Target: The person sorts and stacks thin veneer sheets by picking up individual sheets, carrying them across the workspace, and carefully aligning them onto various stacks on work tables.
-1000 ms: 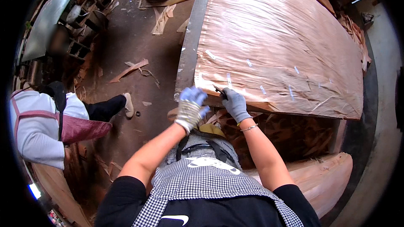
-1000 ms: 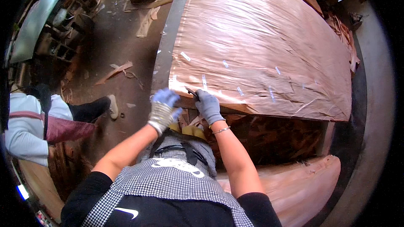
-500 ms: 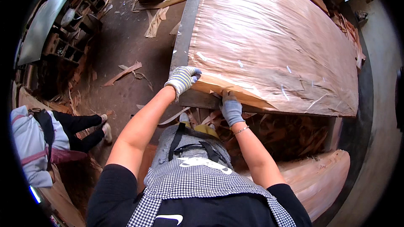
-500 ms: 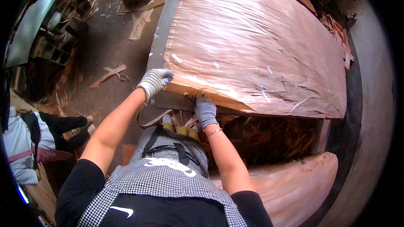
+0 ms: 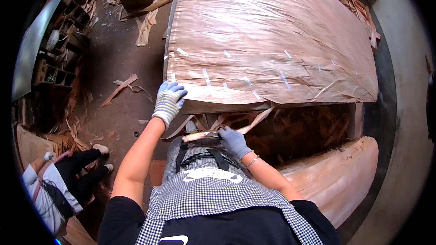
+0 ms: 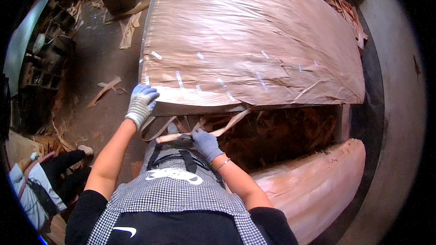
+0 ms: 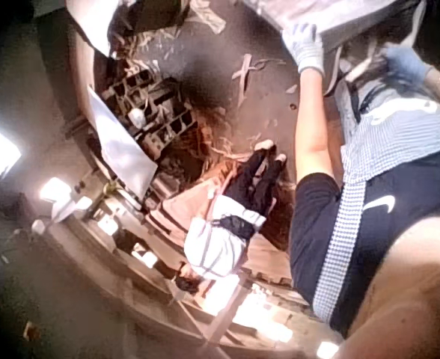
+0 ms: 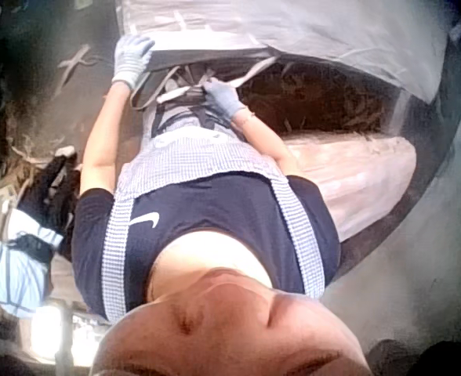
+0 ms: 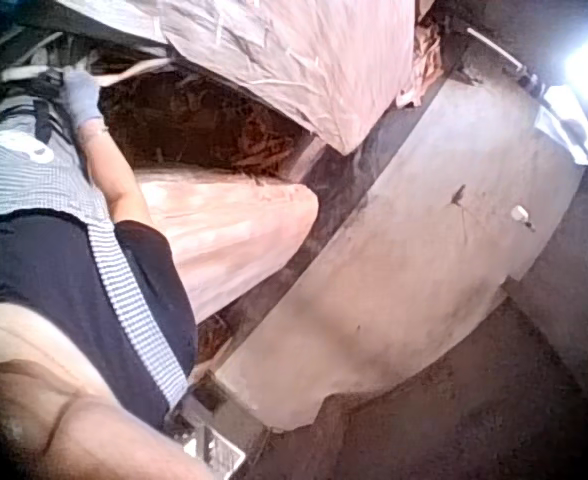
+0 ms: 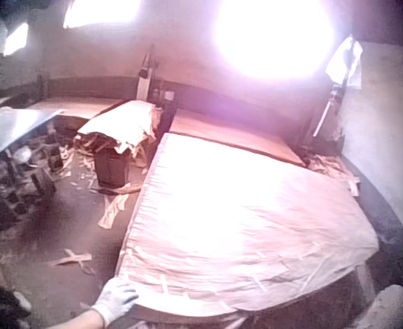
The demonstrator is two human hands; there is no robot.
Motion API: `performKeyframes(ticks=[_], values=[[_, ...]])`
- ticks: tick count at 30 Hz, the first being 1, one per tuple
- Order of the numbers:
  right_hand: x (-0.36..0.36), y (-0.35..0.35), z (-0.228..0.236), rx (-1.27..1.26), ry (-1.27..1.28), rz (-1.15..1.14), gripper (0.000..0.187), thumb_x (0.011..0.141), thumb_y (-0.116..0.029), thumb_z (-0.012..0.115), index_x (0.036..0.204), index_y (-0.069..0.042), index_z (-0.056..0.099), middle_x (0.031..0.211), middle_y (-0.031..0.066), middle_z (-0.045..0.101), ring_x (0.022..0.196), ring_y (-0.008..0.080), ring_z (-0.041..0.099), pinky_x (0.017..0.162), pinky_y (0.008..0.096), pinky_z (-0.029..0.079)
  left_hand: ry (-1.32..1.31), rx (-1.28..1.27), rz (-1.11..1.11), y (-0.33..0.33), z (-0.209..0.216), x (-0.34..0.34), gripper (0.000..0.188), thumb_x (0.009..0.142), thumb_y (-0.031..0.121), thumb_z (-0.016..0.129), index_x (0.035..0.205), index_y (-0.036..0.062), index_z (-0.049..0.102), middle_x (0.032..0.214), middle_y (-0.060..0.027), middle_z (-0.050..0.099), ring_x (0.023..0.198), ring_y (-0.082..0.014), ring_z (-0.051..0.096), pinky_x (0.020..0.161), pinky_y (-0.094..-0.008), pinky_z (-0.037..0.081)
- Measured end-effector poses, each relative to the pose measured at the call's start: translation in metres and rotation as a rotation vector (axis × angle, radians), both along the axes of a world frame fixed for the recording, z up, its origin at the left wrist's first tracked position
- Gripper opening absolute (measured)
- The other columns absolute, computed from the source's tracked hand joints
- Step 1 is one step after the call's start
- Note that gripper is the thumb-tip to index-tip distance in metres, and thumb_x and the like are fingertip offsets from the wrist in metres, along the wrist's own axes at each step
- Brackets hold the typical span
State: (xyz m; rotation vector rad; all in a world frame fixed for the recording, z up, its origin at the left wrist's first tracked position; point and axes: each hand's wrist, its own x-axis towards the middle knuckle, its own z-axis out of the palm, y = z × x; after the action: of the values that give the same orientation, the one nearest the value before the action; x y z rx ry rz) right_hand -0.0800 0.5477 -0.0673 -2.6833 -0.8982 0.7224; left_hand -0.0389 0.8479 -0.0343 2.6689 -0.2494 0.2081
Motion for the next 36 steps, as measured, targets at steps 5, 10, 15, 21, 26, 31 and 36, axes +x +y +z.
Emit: performKeyframes(ticks=[5, 10, 15, 21, 26, 31, 36], values=[[-0.001, -0.04, 0.032, 0.22, -0.092, -0.043, 0.035, 0.073, -0.016, 0.063, 0.107, -0.011, 0.054, 0.087, 0.0122, 0.059, 0.073, 0.0298, 0.062, 0.059, 0.04, 0.049, -0.023, 0.188, 0.224, -0.026, 0.002, -0.031, 0.061, 0.066, 0.018, 0.069, 0.124, 0.0146, 0.052, 0.136, -0.0123, 0.04, 0.131, -0.0326, 0.028, 0.107, -0.056, 0.017], [0.023, -0.08, 0.062, 0.438, -0.283, -0.268, 0.027, 0.08, -0.01, 0.063, 0.107, -0.008, 0.06, 0.092, 0.0137, 0.063, 0.078, 0.0312, 0.062, 0.063, 0.0353, 0.051, -0.017, -0.067, 0.008, -0.083, 0.01, -0.047, 0.049, 0.076, 0.02, 0.06, 0.123, 0.0065, 0.052, 0.129, -0.0167, 0.047, 0.122, -0.0353, 0.04, 0.105, -0.0493, 0.027], [0.088, -0.169, 0.041, 0.449, -0.328, -0.707, 0.022, 0.088, -0.015, 0.055, 0.105, -0.001, 0.057, 0.094, 0.0198, 0.062, 0.087, 0.0366, 0.06, 0.076, 0.0366, 0.049, 0.144, -0.296, -0.216, -0.139, 0.001, -0.035, 0.038, 0.08, 0.018, 0.057, 0.114, 0.0018, 0.057, 0.117, -0.0191, 0.056, 0.105, -0.0358, 0.053, 0.094, -0.0425, 0.041], [0.187, -0.233, 0.01, -0.012, -0.183, -0.526, 0.023, 0.077, -0.022, 0.063, 0.093, -0.005, 0.059, 0.088, 0.0189, 0.064, 0.085, 0.0387, 0.06, 0.071, 0.045, 0.046, 0.43, -0.358, -0.172, -0.212, -0.02, -0.023, 0.043, 0.085, 0.026, 0.053, 0.121, 0.0024, 0.053, 0.126, -0.0196, 0.051, 0.109, -0.0366, 0.053, 0.094, -0.0425, 0.043], [0.218, -0.251, -0.037, 0.145, -0.002, -0.547, 0.022, 0.071, -0.021, 0.072, 0.077, -0.002, 0.061, 0.068, 0.015, 0.063, 0.063, 0.0277, 0.062, 0.059, 0.0379, 0.046, 0.784, -0.371, -0.03, -0.306, -0.059, 0.013, 0.065, 0.088, 0.04, 0.049, 0.137, -0.0002, 0.033, 0.14, -0.0274, 0.032, 0.126, -0.0403, 0.037, 0.104, -0.0406, 0.034], [0.209, -0.254, -0.048, 0.197, -0.169, -0.478, 0.025, 0.078, -0.026, 0.06, 0.084, -0.002, 0.061, 0.078, 0.0257, 0.061, 0.077, 0.0447, 0.058, 0.069, 0.0506, 0.046, 0.789, -1.453, 0.265, -0.409, -0.131, 0.057, 0.026, 0.08, 0.031, 0.07, 0.083, 0.0066, 0.061, 0.068, -0.0017, 0.059, 0.059, -0.0132, 0.053, 0.053, -0.0322, 0.045], [0.209, -0.26, -0.044, 0.312, -0.051, -0.36, 0.023, 0.078, -0.024, 0.062, 0.081, -0.002, 0.063, 0.075, 0.0239, 0.061, 0.072, 0.0421, 0.06, 0.063, 0.0489, 0.046, 1.024, -1.567, 0.474, -0.462, -0.128, 0.065, 0.029, 0.091, 0.037, 0.05, 0.078, 0.0126, 0.058, 0.062, 0.0005, 0.048, 0.051, -0.0153, 0.045, 0.049, -0.0311, 0.04]])
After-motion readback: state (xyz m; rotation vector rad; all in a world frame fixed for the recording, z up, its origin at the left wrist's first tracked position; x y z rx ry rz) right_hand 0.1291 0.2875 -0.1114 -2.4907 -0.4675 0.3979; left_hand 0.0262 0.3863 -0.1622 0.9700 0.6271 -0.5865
